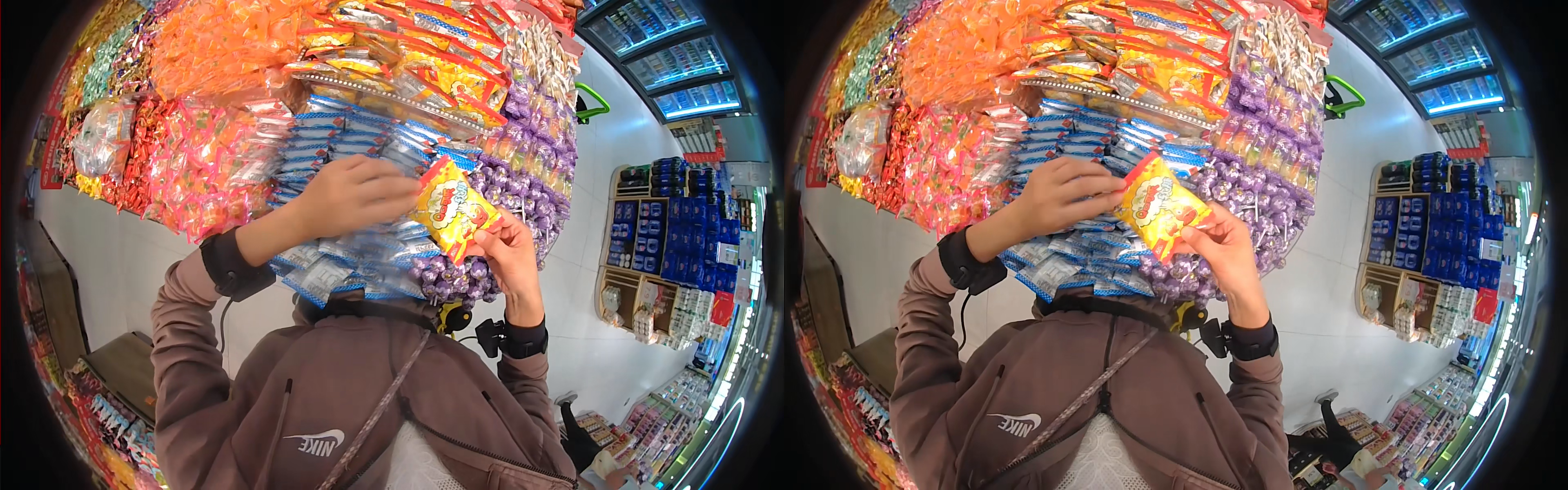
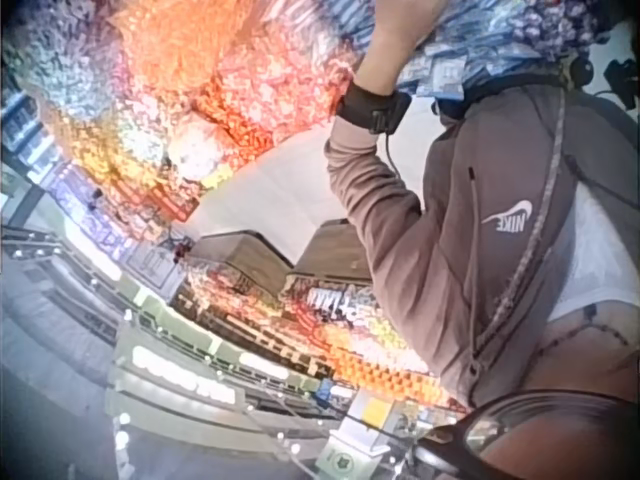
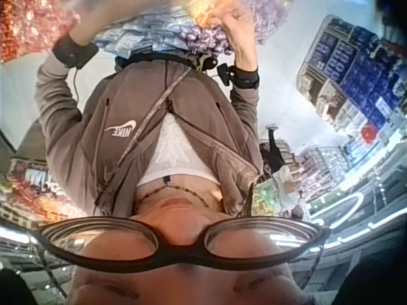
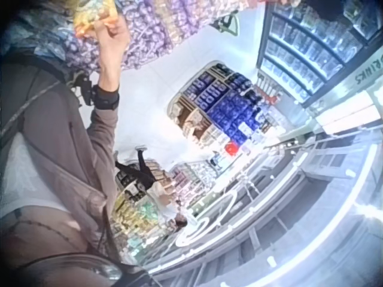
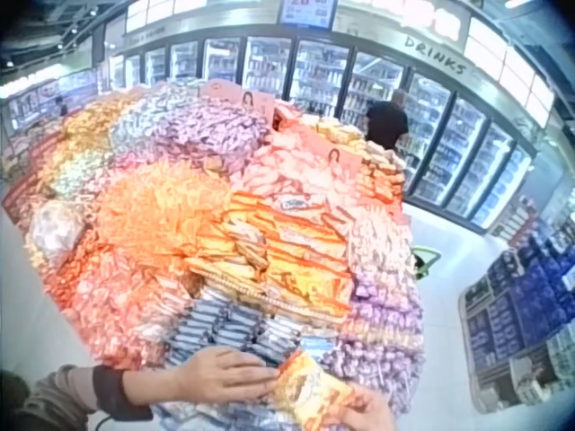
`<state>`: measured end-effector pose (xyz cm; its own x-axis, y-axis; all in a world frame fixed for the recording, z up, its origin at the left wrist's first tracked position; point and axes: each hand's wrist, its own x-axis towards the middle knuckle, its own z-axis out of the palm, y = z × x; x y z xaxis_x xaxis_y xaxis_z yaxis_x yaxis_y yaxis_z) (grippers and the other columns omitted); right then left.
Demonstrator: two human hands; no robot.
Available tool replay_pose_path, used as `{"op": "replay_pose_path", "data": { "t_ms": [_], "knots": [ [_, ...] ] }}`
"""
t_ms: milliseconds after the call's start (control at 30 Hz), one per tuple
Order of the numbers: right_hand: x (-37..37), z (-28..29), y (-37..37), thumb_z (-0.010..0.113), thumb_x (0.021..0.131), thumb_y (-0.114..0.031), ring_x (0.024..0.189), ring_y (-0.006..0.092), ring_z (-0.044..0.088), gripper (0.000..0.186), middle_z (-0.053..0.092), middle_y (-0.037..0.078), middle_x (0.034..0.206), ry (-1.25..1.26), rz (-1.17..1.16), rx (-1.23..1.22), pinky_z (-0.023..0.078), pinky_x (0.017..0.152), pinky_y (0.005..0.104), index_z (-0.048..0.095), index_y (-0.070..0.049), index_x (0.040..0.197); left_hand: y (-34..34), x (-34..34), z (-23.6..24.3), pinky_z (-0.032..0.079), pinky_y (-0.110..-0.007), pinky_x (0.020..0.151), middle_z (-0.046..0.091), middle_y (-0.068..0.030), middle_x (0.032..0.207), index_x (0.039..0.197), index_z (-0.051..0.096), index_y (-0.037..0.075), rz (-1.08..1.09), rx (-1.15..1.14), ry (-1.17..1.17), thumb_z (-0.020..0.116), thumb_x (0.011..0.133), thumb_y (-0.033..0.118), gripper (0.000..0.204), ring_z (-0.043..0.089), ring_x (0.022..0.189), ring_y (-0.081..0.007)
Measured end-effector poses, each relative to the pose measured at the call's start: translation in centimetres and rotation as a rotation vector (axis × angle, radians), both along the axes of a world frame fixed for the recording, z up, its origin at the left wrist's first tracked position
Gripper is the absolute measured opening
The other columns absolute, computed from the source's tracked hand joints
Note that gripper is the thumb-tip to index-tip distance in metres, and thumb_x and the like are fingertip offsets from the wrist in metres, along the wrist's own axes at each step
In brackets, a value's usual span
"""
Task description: Organizing and straightening snack packets on a display table.
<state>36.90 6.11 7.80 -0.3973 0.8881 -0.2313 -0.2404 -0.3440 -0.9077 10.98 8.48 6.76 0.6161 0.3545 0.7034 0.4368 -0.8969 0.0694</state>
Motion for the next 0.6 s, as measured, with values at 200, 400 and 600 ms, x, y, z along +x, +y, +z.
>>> {"op": "replay_pose_path", "data": {
  "t_ms": [200, 400, 600],
  "knots": [
    [-0.5, 0.3, -0.3, 0.053, 0.08, 0.004, 0.085, 0.0173, 0.061, 0.023, 0.06, 0.011, 0.096, 0.031, -0.181, 0.018, 0.053, 0.074, 0.0294, 0.052, 0.004, 0.102, -0.6, 1.7, 1.0, 0.047, -0.028, 0.073, 0.06, -0.0064, 0.099, 0.106, 0.056, 0.004, 0.088, -1.104, -0.581, 0.049, 0.087, 0.012, 0.022, 0.058, 0.085, -0.0169],
    [-1.3, 0.1, -1.2, 0.054, 0.079, 0.004, 0.088, 0.0177, 0.06, 0.024, 0.06, 0.011, 0.097, 0.036, -0.151, 0.053, 0.052, 0.076, 0.0307, 0.051, 0.004, 0.103, -1.4, 3.2, 1.3, 0.045, -0.022, 0.075, 0.059, -0.0058, 0.098, 0.108, 0.053, -0.003, -0.094, -1.58, -0.795, 0.049, 0.089, 0.018, 0.028, 0.056, 0.087, -0.0091],
    [-2.1, 0.0, -1.6, 0.057, 0.078, 0.002, 0.082, 0.0192, 0.061, 0.031, 0.06, 0.012, 0.094, 0.03, 0.003, -0.011, 0.052, 0.073, 0.0298, 0.048, 0.005, 0.108, -1.1, 3.2, 1.3, 0.045, -0.02, 0.07, 0.061, -0.0036, 0.088, 0.098, 0.056, 0.0, -0.081, -1.651, -0.822, 0.054, 0.086, 0.018, 0.022, 0.056, 0.078, -0.0058]
  ]
}}
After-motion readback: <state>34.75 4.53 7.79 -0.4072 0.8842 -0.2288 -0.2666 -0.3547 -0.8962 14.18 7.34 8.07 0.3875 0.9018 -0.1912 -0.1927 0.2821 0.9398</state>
